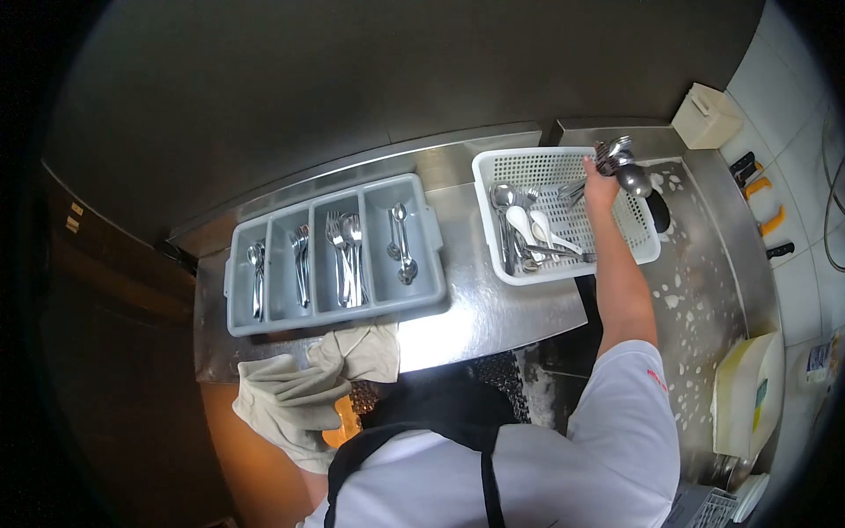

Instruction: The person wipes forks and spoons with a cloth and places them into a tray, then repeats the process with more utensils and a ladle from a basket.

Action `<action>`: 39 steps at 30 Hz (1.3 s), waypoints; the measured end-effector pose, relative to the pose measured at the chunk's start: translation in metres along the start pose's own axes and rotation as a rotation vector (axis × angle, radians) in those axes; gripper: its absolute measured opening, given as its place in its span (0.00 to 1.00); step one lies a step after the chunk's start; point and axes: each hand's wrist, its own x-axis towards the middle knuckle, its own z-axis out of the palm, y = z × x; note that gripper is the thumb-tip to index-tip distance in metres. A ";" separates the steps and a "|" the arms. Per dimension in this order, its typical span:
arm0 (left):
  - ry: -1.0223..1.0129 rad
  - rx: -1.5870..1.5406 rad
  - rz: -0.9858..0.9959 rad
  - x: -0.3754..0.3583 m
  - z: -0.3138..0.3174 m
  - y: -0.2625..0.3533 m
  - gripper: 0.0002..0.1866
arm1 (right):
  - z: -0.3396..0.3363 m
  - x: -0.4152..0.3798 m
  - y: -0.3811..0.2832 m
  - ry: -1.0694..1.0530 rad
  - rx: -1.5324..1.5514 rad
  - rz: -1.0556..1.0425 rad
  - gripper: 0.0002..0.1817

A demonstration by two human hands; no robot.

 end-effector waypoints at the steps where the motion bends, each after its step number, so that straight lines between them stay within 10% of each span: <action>1: 0.000 0.000 0.000 0.001 0.000 -0.002 0.17 | -0.003 -0.004 0.023 -0.018 -0.036 0.021 0.18; 5: -0.024 0.022 0.014 -0.009 0.002 -0.018 0.17 | -0.009 -0.004 0.042 -0.158 -0.535 0.289 0.23; 13: -0.104 0.041 -0.005 -0.008 0.005 -0.008 0.18 | -0.016 0.025 0.055 -0.349 -0.604 0.061 0.13; 19: -0.318 0.146 -0.103 0.004 -0.009 0.000 0.19 | -0.031 0.012 -0.087 -0.019 0.389 0.295 0.08; 31: -0.504 -0.186 -0.164 0.003 -0.006 -0.055 0.19 | -0.071 -0.096 -0.149 -0.001 0.413 0.295 0.10; 36: -0.555 -1.155 -0.844 -0.027 -0.006 -0.099 0.19 | -0.078 -0.228 -0.233 -0.149 0.402 0.410 0.09; 39: -0.369 -1.800 -1.706 -0.062 0.024 -0.131 0.18 | -0.063 -0.328 -0.247 -0.411 0.112 0.632 0.11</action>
